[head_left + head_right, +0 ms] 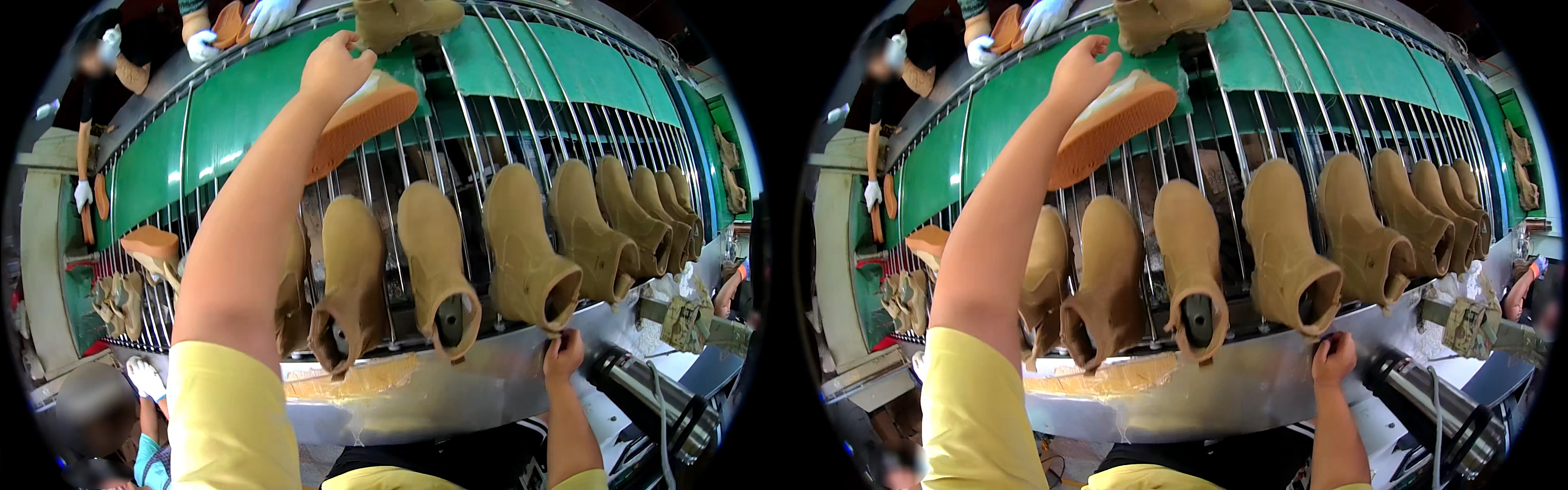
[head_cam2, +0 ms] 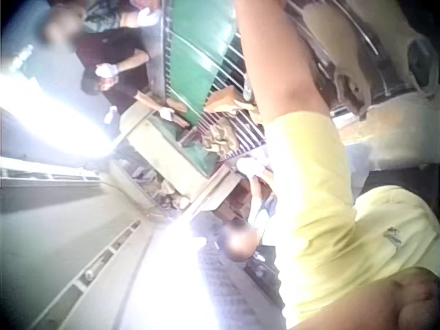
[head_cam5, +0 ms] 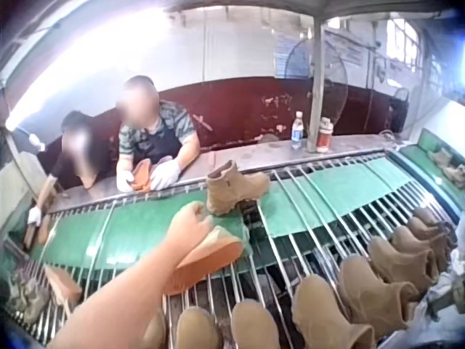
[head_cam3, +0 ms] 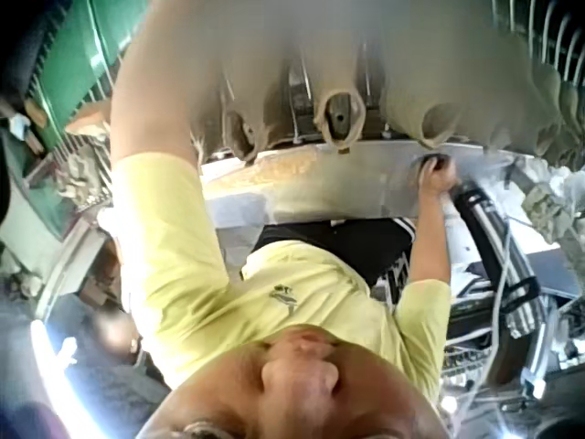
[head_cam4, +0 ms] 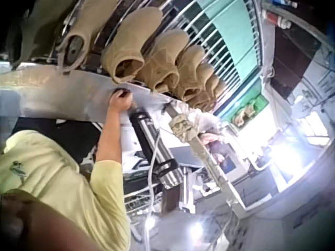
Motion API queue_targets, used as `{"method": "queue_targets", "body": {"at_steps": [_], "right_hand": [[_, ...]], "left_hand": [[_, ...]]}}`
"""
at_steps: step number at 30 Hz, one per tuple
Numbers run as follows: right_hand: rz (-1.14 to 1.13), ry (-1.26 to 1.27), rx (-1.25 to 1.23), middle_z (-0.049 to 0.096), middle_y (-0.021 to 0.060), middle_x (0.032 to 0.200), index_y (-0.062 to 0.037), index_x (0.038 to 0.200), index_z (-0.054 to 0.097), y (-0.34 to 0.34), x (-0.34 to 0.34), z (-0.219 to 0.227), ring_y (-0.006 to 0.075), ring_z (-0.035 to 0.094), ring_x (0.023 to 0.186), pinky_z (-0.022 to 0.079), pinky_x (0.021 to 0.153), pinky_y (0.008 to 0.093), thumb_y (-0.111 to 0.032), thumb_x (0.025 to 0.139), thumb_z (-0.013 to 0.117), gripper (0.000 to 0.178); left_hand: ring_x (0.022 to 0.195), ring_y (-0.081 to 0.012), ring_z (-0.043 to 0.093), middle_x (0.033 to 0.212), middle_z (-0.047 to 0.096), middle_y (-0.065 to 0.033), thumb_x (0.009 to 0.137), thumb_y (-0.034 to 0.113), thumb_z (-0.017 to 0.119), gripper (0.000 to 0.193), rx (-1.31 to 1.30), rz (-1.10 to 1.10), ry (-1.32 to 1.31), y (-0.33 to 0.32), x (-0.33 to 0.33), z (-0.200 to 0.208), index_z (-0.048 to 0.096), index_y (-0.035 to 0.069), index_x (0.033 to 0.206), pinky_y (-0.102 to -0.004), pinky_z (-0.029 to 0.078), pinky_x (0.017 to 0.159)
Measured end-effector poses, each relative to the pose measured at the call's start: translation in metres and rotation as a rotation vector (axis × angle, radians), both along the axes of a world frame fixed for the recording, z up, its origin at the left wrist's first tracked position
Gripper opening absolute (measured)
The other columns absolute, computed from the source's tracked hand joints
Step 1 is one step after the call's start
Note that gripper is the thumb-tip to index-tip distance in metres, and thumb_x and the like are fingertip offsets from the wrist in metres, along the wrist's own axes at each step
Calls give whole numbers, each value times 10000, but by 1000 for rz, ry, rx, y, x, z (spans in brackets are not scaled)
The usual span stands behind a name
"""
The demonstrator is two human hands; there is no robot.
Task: The person places a shoe upper and a sole into a pressing machine, activates the machine using buttons, and then places the assembled boot onto a conveyor belt.
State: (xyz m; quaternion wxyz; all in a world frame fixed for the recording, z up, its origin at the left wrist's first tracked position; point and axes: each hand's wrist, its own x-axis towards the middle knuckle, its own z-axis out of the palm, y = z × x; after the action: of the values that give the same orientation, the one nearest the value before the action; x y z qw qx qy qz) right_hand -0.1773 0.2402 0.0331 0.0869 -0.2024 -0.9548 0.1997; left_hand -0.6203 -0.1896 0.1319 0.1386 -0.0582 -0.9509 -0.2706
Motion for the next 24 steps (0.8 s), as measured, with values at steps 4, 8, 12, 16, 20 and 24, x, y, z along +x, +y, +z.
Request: {"method": "queue_targets", "body": {"at_steps": [4,8,12,16,20,24], "right_hand": [[3,32,11,512,123,676,-44,784,532,-2,3,3,334,536,628,442,585,396,-85,679,585,125],[20,20,13,479,121,659,-38,748,497,-2,0,7,319,502,589,411,551,386,-52,657,562,113],[14,9,49,474,109,644,-56,726,495,-2,-1,8,310,494,573,405,535,390,-64,633,570,120],[27,-21,46,473,107,641,-61,717,493,-1,-6,15,312,490,571,406,532,393,-73,627,577,123],[43,19,15,471,127,671,-43,760,496,2,-9,10,324,495,601,401,540,390,-77,697,580,110],[14,-25,22,512,137,705,-43,786,516,0,-2,8,338,536,656,435,593,388,-98,727,586,107]], "left_hand": [[1104,-328,565,1159,606,-171,813,336,607,495,-158,1,111,33,-74,0,568,58,1221,-403,443,952],[1114,-352,558,1199,575,-196,789,386,629,590,-264,-123,17,49,-147,2,533,34,1253,-404,450,960],[1147,-341,557,1229,586,-198,803,502,597,670,-473,-24,-228,72,-192,-7,517,28,1271,-404,444,967],[1149,-347,561,1211,602,-208,836,543,535,669,-492,29,-336,63,-231,-28,546,10,1240,-408,442,967],[885,-374,607,920,640,-217,931,465,450,510,-678,-363,-156,42,-234,-28,625,-14,948,-438,467,806],[646,-245,566,656,588,-115,961,404,460,490,-320,-333,-383,60,-148,21,591,13,698,-371,435,621]]}}
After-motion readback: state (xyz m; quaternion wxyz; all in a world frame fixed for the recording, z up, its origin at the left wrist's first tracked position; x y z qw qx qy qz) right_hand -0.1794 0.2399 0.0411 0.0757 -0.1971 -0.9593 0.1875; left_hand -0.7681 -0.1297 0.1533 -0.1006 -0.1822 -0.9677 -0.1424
